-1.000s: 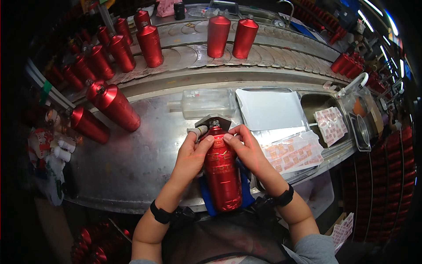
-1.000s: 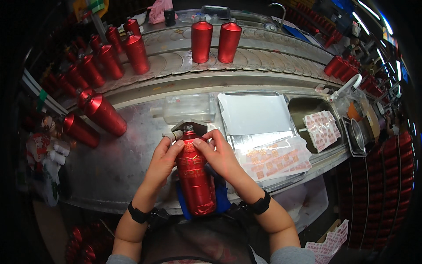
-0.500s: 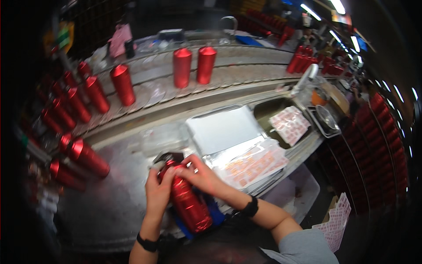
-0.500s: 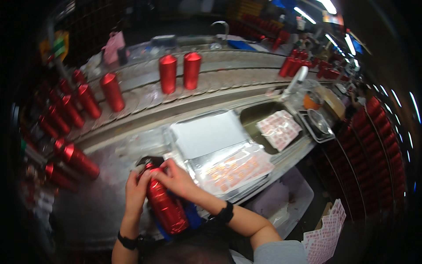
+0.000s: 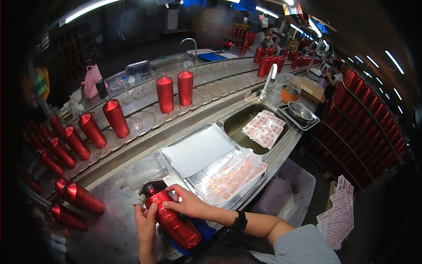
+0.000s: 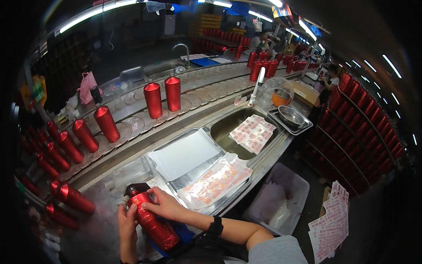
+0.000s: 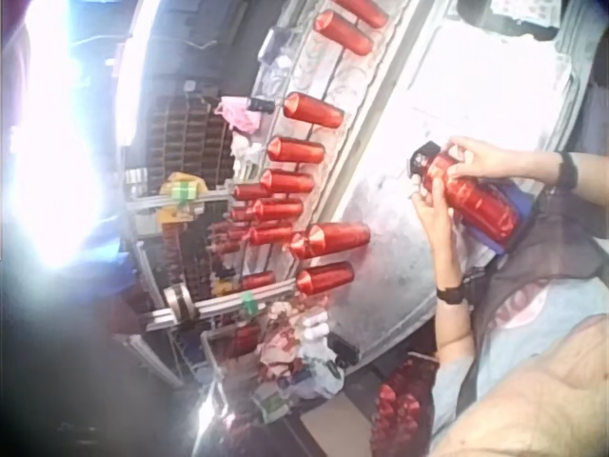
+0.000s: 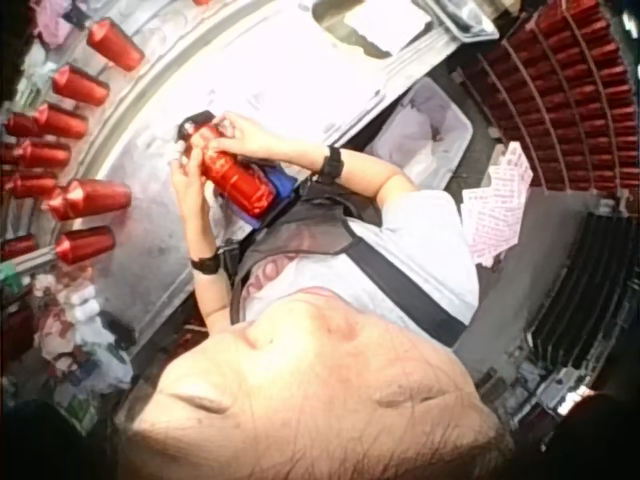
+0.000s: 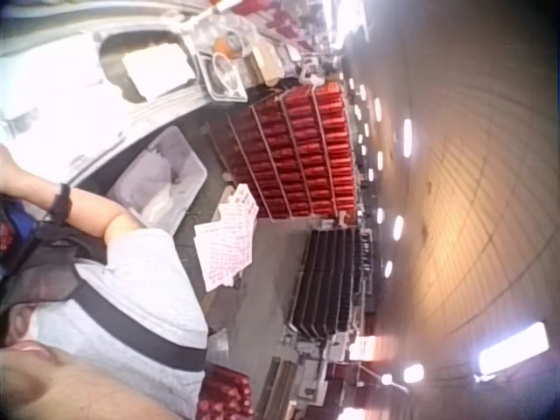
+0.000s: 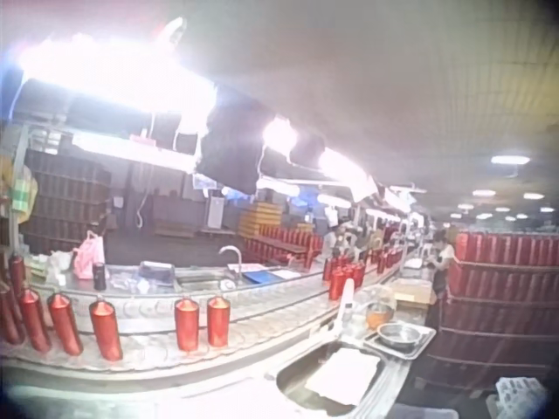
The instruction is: Applying labels to red liquor bottles on a factory production line.
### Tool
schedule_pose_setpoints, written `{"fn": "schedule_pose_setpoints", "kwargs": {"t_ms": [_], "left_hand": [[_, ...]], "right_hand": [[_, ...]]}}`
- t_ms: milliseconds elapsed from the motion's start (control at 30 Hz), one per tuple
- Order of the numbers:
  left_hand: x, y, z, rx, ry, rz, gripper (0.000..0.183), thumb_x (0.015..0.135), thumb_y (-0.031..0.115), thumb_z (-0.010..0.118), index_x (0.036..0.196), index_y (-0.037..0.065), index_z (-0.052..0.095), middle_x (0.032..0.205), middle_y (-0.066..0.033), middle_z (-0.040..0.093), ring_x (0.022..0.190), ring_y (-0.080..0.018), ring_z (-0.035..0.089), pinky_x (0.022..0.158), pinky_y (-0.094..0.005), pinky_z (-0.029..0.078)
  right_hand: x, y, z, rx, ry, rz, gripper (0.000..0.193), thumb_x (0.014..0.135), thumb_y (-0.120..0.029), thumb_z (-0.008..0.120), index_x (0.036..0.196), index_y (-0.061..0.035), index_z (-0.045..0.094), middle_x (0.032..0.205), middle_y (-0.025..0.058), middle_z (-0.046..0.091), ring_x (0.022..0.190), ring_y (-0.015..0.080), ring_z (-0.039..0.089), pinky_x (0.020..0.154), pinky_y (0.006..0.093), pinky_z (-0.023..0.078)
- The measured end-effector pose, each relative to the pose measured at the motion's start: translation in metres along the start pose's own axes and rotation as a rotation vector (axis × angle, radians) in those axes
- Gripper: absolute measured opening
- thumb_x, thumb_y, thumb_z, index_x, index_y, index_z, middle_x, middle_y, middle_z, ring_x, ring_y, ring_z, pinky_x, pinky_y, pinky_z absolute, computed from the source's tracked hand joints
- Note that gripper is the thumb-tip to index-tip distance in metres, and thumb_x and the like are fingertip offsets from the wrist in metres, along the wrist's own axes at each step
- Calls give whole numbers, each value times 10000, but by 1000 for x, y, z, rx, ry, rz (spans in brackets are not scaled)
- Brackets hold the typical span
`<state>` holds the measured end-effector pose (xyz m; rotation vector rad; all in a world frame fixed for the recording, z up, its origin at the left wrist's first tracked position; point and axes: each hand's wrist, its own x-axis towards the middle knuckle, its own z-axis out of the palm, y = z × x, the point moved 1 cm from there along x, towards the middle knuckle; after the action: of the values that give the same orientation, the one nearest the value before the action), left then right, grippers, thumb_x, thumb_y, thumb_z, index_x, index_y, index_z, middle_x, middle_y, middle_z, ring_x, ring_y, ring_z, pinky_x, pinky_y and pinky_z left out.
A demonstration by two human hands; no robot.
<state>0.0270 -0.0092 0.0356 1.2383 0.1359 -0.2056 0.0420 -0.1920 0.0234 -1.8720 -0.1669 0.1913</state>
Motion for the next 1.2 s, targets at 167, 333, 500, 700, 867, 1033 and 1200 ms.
{"fn": "schedule_pose_setpoints", "kwargs": {"t_ms": [167, 333, 500, 700, 867, 1033, 1200], "left_hand": [[3, -11, -5, 127, 43, 39, 600, 872, 186, 654, 1368, 46, 346, 1040, -115, 634, 811, -125, 654, 629, -238, 544], [1, -10, 1, 102, 43, 104, 586, 865, 149, 654, 1357, 36, 357, 1032, -134, 632, 798, -149, 658, 617, -244, 551], [-5, 4, 13, 144, 52, 45, 546, 880, 168, 639, 1342, 48, 374, 1038, -111, 631, 803, -142, 657, 608, -237, 550], [-25, 8, 8, -63, 86, -127, 524, 900, 169, 649, 1328, 74, 360, 1067, -137, 639, 903, -171, 655, 717, -264, 556], [-32, 6, 11, 3, 16, -93, 550, 902, 189, 654, 1337, 81, 334, 1057, -138, 644, 895, -183, 665, 714, -282, 563], [-33, -4, -2, -37, -10, -111, 547, 905, 205, 654, 1336, 83, 340, 1065, -131, 643, 912, -185, 664, 737, -279, 554], [-48, 8, 10, -24, 0, -90, 543, 908, 185, 649, 1341, 80, 339, 1091, -129, 634, 942, -154, 645, 766, -258, 530]], "right_hand": [[-1, 7, 6, 43, -6, -20, 623, 824, -447, 695, 1246, -37, 491, 785, 57, 511, 730, 165, 513, 664, 296, 428], [-4, 8, 5, 90, 28, -83, 650, 809, -471, 694, 1225, -14, 492, 771, 76, 519, 698, 186, 523, 629, 311, 428], [-4, -7, -11, 100, -36, 2, 621, 820, -437, 710, 1257, -52, 495, 795, 48, 500, 769, 147, 509, 693, 279, 424], [-17, -9, -14, 95, 1, -36, 703, 802, -494, 708, 1243, 8, 489, 816, 71, 521, 799, 193, 534, 723, 309, 432], [-24, -7, -13, 105, -13, -21, 757, 773, -573, 692, 1226, 2, 497, 886, 121, 550, 811, 221, 562, 727, 330, 461], [-24, -2, -13, 96, -20, 6, 738, 772, -556, 704, 1216, -2, 504, 898, 122, 553, 810, 219, 565, 711, 321, 468], [-37, -6, -15, 182, -10, -5, 681, 781, -499, 719, 1210, -11, 515, 895, 109, 555, 784, 211, 557, 707, 320, 467]]}}
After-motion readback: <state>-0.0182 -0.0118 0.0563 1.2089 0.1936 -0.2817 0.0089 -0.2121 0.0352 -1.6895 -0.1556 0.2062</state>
